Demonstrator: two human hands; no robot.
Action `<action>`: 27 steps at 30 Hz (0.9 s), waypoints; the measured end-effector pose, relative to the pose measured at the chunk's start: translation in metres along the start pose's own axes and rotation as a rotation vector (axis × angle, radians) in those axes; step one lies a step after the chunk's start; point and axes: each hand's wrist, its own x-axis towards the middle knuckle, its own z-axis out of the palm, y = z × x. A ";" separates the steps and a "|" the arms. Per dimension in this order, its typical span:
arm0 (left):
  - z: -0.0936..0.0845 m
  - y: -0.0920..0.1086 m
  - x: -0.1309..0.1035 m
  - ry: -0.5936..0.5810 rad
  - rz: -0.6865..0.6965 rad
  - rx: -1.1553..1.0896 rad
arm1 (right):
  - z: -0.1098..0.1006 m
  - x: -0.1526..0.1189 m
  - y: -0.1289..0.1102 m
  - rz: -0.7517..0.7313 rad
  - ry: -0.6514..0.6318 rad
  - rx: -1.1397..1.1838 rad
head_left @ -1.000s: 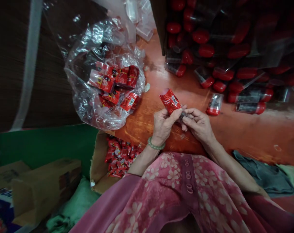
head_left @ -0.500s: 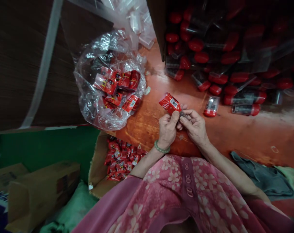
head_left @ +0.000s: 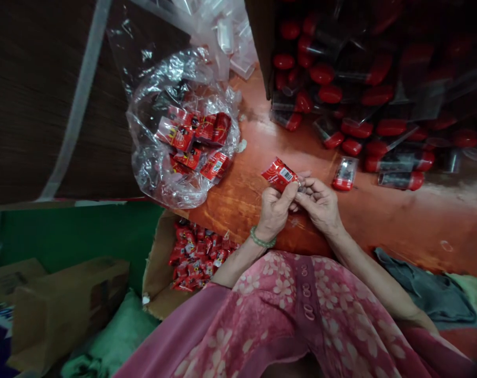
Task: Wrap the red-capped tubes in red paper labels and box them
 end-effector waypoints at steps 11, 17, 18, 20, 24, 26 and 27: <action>0.002 0.008 0.000 -0.009 -0.057 -0.102 | -0.003 -0.001 0.001 0.034 0.001 0.088; 0.001 -0.004 -0.012 -0.067 -0.030 0.014 | -0.002 -0.002 0.006 -0.004 0.012 0.153; 0.000 -0.005 -0.014 -0.074 -0.035 0.023 | -0.003 -0.002 0.007 -0.010 -0.006 0.152; -0.001 -0.006 -0.017 -0.085 -0.032 0.027 | -0.004 -0.003 0.008 -0.028 -0.037 0.143; -0.007 -0.009 -0.020 -0.123 -0.005 0.037 | -0.004 -0.005 0.009 -0.045 -0.073 0.095; -0.016 -0.004 -0.024 -0.141 0.002 0.049 | -0.002 -0.007 0.008 -0.021 -0.126 0.040; -0.023 0.001 -0.028 -0.150 0.013 0.068 | -0.001 -0.009 0.007 -0.004 -0.162 -0.001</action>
